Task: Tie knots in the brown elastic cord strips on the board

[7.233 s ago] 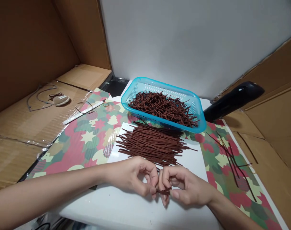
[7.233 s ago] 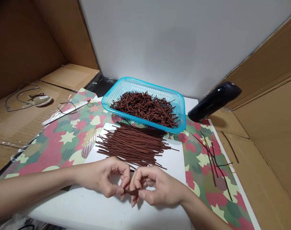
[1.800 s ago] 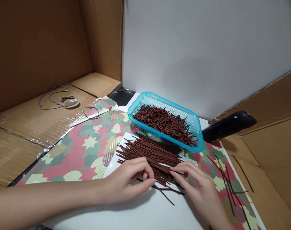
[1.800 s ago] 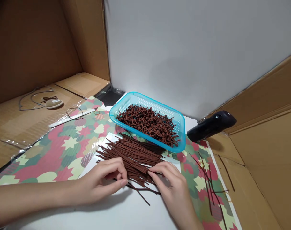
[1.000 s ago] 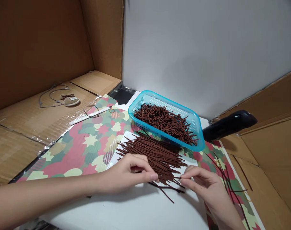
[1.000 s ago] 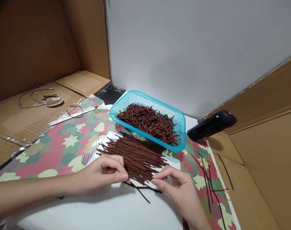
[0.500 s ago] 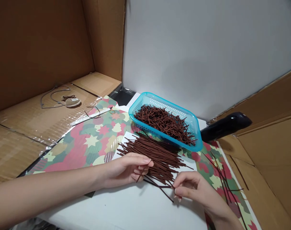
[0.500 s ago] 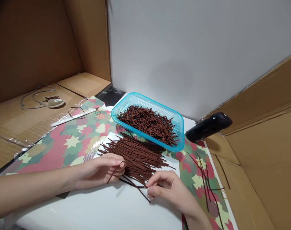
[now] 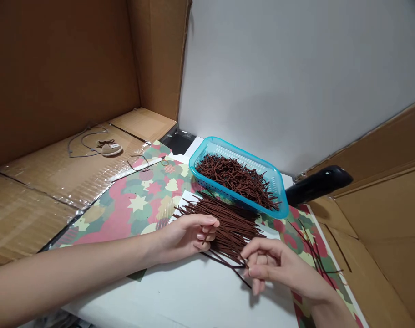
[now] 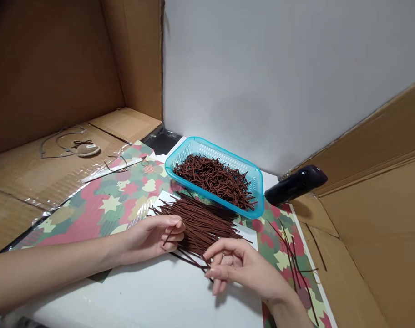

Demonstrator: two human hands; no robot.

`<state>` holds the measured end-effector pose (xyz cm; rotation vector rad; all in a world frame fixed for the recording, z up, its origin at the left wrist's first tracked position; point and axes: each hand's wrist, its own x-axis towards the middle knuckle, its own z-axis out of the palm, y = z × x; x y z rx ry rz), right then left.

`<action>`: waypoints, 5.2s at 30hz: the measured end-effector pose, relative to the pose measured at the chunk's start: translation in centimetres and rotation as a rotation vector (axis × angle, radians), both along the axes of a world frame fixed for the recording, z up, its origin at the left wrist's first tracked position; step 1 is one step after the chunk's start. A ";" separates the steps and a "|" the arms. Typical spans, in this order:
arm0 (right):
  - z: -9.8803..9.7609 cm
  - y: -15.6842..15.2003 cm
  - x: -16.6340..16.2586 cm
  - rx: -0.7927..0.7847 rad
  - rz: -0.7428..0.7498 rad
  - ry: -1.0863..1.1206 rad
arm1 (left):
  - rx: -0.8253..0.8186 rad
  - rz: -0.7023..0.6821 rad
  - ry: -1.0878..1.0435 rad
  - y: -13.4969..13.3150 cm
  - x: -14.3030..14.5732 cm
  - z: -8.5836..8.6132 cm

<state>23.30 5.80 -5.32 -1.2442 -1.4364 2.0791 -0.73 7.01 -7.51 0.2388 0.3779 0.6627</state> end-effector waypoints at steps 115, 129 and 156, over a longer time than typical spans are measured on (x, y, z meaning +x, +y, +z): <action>-2.4 -1.9 -5.0 0.454 -0.468 -0.024 | 0.627 0.102 0.756 -1.5 1.2 0.4; -2.6 -1.6 -5.1 -0.291 -0.496 0.452 | 1.523 0.371 0.733 -0.7 0.4 0.1; -2.6 -2.4 -3.8 0.609 -0.294 0.182 | 0.856 -0.139 0.661 -0.5 0.1 1.1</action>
